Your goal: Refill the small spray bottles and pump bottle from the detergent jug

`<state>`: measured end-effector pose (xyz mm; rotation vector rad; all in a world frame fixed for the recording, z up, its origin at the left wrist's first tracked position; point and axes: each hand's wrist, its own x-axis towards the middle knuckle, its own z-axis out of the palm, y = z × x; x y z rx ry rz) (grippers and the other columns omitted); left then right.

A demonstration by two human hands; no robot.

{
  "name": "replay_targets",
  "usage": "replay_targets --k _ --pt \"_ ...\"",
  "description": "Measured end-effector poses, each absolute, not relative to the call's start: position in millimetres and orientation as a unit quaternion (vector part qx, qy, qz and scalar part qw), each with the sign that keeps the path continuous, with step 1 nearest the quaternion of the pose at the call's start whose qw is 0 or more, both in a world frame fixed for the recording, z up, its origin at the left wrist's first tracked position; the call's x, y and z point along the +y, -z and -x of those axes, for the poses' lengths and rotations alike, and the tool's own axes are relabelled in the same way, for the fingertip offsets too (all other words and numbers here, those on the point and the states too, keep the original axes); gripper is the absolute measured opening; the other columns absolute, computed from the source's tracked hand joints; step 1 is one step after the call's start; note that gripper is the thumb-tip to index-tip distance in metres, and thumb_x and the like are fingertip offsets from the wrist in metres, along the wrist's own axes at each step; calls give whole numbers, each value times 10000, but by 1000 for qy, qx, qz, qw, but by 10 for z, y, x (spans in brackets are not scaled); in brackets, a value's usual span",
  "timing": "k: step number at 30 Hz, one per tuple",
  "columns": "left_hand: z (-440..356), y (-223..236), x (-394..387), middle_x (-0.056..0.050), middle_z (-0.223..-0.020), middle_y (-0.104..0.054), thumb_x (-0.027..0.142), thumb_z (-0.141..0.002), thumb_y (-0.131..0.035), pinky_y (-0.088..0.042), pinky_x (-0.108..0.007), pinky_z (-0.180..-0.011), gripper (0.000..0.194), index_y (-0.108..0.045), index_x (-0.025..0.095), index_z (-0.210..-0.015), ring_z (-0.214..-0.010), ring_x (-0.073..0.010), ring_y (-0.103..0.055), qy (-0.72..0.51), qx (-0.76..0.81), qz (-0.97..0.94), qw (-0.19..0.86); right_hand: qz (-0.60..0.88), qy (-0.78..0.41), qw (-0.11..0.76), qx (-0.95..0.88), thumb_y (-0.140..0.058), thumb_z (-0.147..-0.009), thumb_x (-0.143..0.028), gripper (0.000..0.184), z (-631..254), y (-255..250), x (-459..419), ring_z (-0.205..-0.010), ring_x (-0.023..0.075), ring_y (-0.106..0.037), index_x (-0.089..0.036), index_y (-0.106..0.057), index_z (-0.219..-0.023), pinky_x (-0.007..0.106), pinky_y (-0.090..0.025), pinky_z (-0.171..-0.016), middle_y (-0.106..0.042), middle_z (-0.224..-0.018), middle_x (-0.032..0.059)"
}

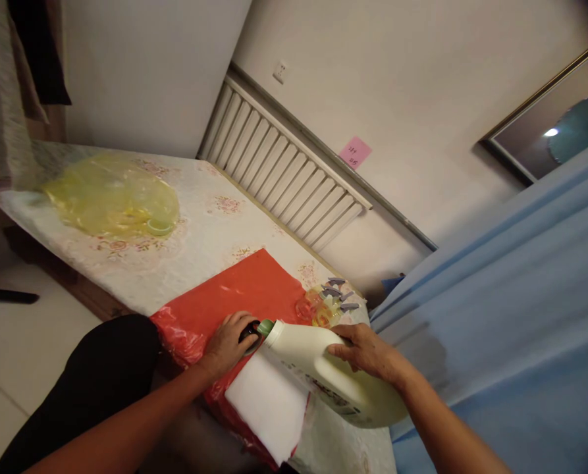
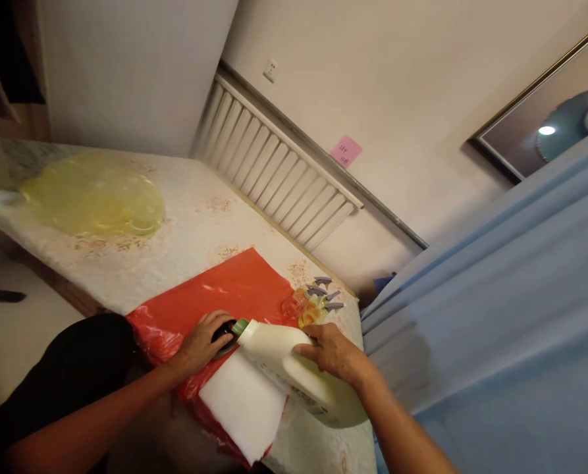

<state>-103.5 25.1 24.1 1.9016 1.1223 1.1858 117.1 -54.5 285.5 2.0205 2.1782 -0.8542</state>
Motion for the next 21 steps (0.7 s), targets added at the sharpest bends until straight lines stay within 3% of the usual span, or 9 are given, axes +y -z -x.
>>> replay_targets --k 21 --pt "1030 -230 259 -66 -1194 -628 280 -865 -588 -435 -437 -997 271 -645 244 -1127 -1125 -269 -546 -449 427 -722 308 -658 278 26 699 -574 -880 -395 283 -1186 -2852 -547 -498 95 -492 -145 -671 -970 212 -377 -446 -544 -686 -20"
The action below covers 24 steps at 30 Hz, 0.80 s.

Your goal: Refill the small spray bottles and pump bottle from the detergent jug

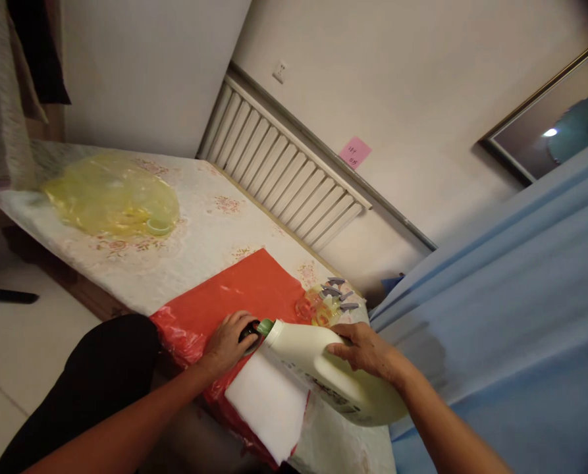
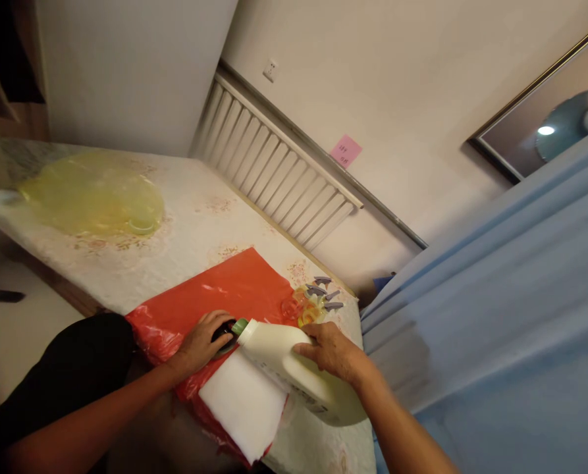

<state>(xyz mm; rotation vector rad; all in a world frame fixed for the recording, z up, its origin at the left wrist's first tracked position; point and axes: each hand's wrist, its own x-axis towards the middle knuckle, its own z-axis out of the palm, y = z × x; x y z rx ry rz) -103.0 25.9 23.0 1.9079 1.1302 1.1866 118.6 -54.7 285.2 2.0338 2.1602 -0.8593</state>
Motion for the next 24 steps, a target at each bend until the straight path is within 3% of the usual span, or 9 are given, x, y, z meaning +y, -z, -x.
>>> replay_targets --k 24 --pt "1025 -226 260 -54 -1197 -634 305 -869 -586 -444 -440 -991 280 -649 269 -1139 -1118 -269 -552 -455 430 -718 304 -661 266 43 700 -569 -881 -395 290 -1139 -2880 -548 -487 94 -495 -154 -678 -999 212 -382 -461 -585 -692 -11"
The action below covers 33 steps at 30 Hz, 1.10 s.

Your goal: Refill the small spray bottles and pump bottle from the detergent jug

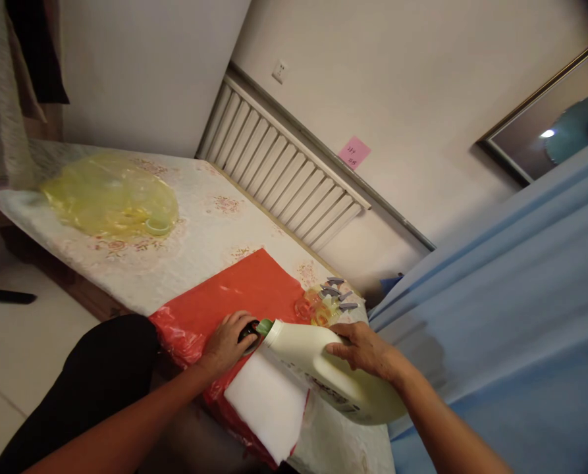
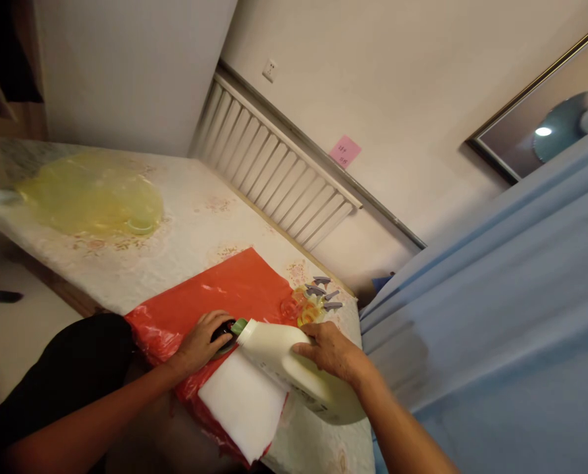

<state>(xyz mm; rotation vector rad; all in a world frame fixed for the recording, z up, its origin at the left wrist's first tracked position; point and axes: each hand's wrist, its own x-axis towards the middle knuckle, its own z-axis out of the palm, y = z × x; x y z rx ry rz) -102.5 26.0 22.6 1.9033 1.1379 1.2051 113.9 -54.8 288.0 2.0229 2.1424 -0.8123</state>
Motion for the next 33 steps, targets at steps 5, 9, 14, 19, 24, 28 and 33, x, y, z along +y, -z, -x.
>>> replay_targets --k 5,9,14,19,24,28,33 --pt "1027 -241 254 -54 -1185 -645 286 -859 -593 -450 -428 -985 278 -654 260 -1130 -1116 -267 -558 -456 426 -720 304 -662 269 42 698 -571 -876 -387 294 -1132 -2887 -548 -484 89 -477 -143 -675 -1002 211 -368 -453 -582 -697 -11" --pt "1024 -237 256 -57 -1192 -644 300 -868 -587 -445 -436 -993 261 -659 258 -1115 -1131 -271 -553 -455 429 -718 304 -663 268 42 698 -575 -875 -406 315 -1120 -2895 -546 -485 89 -474 -134 -677 -1000 212 -368 -456 -576 -687 -12" --pt "1027 -240 250 -63 -1205 -639 317 -870 -586 -444 -445 -995 266 -661 256 -1118 -1135 -277 -548 -455 430 -717 306 -660 270 35 700 -579 -878 -396 297 -1134 -2880 -549 -482 89 -472 -145 -681 -997 214 -368 -450 -579 -696 -11" --pt "1028 -245 249 -62 -1206 -637 300 -865 -585 -448 -440 -991 279 -654 261 -1132 -1126 -272 -552 -456 430 -716 308 -662 270 34 698 -576 -878 -395 288 -1130 -2888 -556 -493 94 -481 -150 -680 -987 215 -373 -450 -589 -717 -5" --pt "1025 -233 261 -57 -1196 -641 308 -862 -589 -445 -440 -994 273 -656 270 -1124 -1127 -272 -553 -456 428 -717 308 -663 264 40 699 -581 -878 -395 285 -1127 -2894 -552 -479 91 -469 -146 -677 -977 215 -368 -456 -564 -660 -18" --pt "1023 -223 269 -57 -1195 -638 312 -866 -589 -445 -439 -996 274 -651 268 -1130 -1129 -271 -554 -455 427 -718 308 -667 261 42 697 -579 -876 -378 268 -1116 -2893 -550 -498 90 -476 -145 -678 -964 209 -371 -459 -572 -683 -11" --pt "1020 -214 276 -64 -1201 -635 312 -863 -589 -449 -445 -995 277 -654 259 -1127 -1126 -273 -558 -456 426 -718 308 -664 263 41 699 -575 -881 -374 262 -1115 -2897 -555 -503 92 -493 -143 -676 -953 208 -376 -457 -588 -708 -3"
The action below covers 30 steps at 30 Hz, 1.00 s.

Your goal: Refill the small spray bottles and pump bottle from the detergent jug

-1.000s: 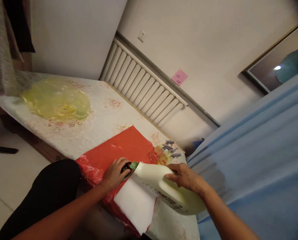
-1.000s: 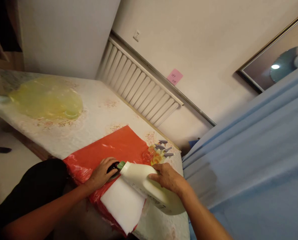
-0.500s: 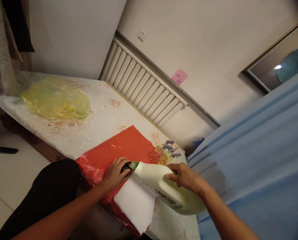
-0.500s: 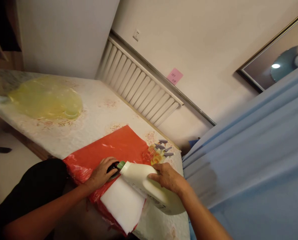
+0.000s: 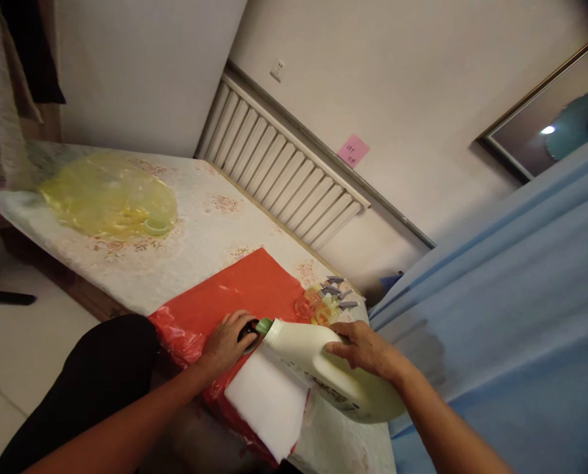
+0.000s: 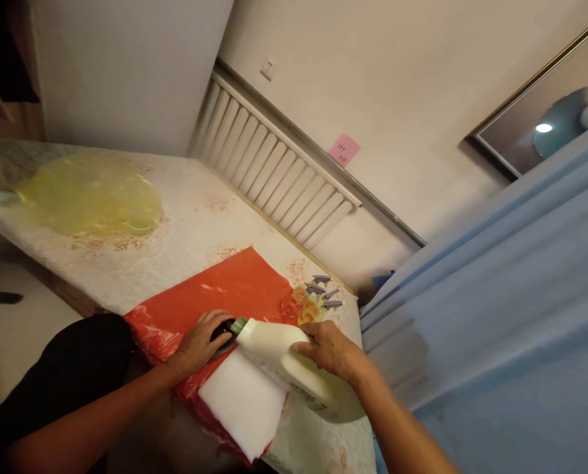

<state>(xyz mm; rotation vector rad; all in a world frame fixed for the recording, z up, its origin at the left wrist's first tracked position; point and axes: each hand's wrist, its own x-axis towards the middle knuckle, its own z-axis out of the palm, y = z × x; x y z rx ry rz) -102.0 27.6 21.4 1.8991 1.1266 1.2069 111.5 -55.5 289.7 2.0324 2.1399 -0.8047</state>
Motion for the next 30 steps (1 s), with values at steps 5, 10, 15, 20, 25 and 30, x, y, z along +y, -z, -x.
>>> replay_targets --k 5,10,15,20,25,30 --pt "1022 -220 276 -64 -1194 -640 300 -859 -598 -441 -450 -1008 269 -653 256 -1119 -1124 -270 -556 -459 424 -719 305 -664 257 46 700 -576 -884 -389 264 -1117 -2904 -558 -500 93 -496 -152 -674 -948 208 -379 -464 -591 -692 -8" --pt "1031 -235 266 -63 -1193 -642 293 -860 -600 -444 -449 -1006 262 -649 253 -1114 -1120 -270 -555 -458 420 -721 306 -668 258 47 696 -580 -880 -384 273 -1093 -2916 -557 -514 100 -505 -154 -684 -982 213 -383 -472 -610 -715 4" --pt "1032 -243 259 -57 -1194 -640 285 -863 -595 -447 -440 -1002 261 -646 258 -1118 -1124 -266 -553 -459 420 -721 306 -664 267 41 697 -574 -882 -386 286 -1100 -2908 -549 -503 95 -490 -144 -682 -990 217 -375 -462 -600 -718 2" --pt "1032 -242 266 -56 -1193 -642 286 -864 -593 -446 -437 -1003 253 -652 258 -1108 -1129 -267 -555 -457 421 -722 306 -662 271 37 698 -575 -884 -393 286 -1137 -2888 -546 -513 96 -492 -152 -677 -1000 217 -376 -461 -606 -740 4" --pt "1035 -245 266 -64 -1202 -640 286 -862 -597 -446 -437 -1004 263 -652 249 -1117 -1136 -274 -553 -455 423 -721 306 -664 265 38 699 -579 -887 -397 286 -1146 -2888 -552 -533 102 -505 -154 -683 -995 210 -377 -467 -621 -739 12" --pt "1030 -240 263 -68 -1195 -641 286 -865 -594 -446 -450 -1004 268 -649 243 -1123 -1130 -275 -554 -456 424 -721 304 -664 265 40 699 -577 -884 -382 284 -1132 -2892 -555 -532 98 -508 -151 -683 -1011 204 -382 -463 -624 -764 15"
